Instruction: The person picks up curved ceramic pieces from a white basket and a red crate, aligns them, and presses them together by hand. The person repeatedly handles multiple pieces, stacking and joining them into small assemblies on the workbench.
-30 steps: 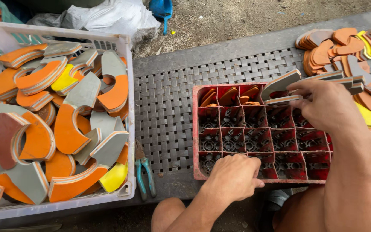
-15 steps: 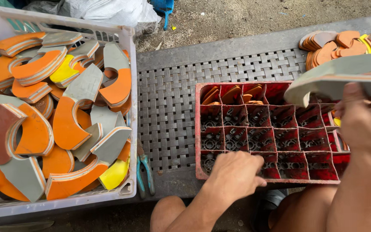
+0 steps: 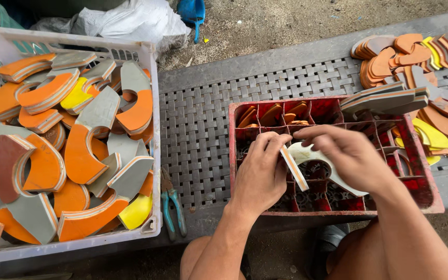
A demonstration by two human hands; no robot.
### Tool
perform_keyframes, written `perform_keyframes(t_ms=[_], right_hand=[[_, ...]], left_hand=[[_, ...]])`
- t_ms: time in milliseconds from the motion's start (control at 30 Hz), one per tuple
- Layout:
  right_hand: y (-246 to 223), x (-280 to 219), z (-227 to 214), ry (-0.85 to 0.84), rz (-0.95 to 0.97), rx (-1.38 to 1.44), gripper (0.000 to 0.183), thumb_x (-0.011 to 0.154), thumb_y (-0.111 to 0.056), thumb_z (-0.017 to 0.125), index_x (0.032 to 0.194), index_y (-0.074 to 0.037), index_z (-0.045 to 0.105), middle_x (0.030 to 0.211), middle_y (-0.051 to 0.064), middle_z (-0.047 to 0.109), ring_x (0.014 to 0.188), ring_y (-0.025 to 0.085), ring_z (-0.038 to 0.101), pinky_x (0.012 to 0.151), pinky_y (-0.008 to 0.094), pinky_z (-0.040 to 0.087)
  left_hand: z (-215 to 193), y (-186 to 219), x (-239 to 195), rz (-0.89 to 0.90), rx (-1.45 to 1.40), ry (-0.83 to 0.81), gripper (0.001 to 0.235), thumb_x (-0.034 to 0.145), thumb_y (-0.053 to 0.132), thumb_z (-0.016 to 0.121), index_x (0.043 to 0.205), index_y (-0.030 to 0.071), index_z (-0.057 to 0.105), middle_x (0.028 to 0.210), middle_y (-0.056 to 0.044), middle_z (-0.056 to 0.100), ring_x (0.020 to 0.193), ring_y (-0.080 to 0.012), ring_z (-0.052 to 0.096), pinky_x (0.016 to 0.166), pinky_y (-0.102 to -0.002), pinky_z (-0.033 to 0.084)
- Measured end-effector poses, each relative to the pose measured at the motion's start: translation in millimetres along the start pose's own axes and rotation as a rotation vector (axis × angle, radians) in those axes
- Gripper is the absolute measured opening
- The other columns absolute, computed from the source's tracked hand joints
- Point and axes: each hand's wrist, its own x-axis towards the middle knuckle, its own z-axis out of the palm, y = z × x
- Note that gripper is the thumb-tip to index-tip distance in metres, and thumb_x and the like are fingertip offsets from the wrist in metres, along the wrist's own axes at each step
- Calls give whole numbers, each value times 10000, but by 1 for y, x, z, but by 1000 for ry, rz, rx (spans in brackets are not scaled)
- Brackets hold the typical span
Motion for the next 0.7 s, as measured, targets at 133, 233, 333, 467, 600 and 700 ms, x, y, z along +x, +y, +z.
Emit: perform_keyframes(t_ms=[133,233,333,467,600,700], right_hand=[[18,8,18,-26,-216,-562,389,735,-89,805,1114,-44,723,1192,108,647,1155,340,564,978,431,471],[25,2,23,-24,-102,-583,309,762,-54,778,1065,-103,752,1181,58,648,1145,302,584,991,398,504],[25,-2,21,-83,-74,-604,218,739,-72,815,950,-124,798,1174,58,647,1138,273,595,981,385,509],[23,14,-2,-75,-44,-394,170,799,-123,813,968,-112,791,1057,53,724,999,208,706,875,361,579],[25,63,-14,123,9,-574,194,884,-122,744,1071,-74,763,1003,115,744,866,269,743,793,419,598],[31,96,-11,-22,-118,-879,188,872,-139,721,1036,-106,806,994,139,753,921,352,709,854,463,569]], left_hand=[[4,-7,4,18,-90,185,319,935,-23,646,1236,35,556,1174,-181,610,1133,-347,652,980,-441,564],[-5,-15,6,126,61,409,171,952,1,610,1101,67,561,1198,-162,610,1113,-291,659,984,-405,556],[-34,-21,-4,-91,-631,583,277,1105,176,500,1291,-29,486,1139,-122,642,1056,-238,708,952,-368,631],[-46,-26,-8,-73,-475,528,474,1118,228,480,1456,-76,344,1142,-123,643,1059,-225,686,993,-350,572],[-27,-20,0,-86,-387,422,429,1125,219,510,1440,-59,419,1130,-126,688,1029,-208,727,945,-327,622],[-26,-12,-1,-229,-316,358,408,1074,207,525,1414,-19,513,980,-130,701,838,-205,706,731,-322,594]])
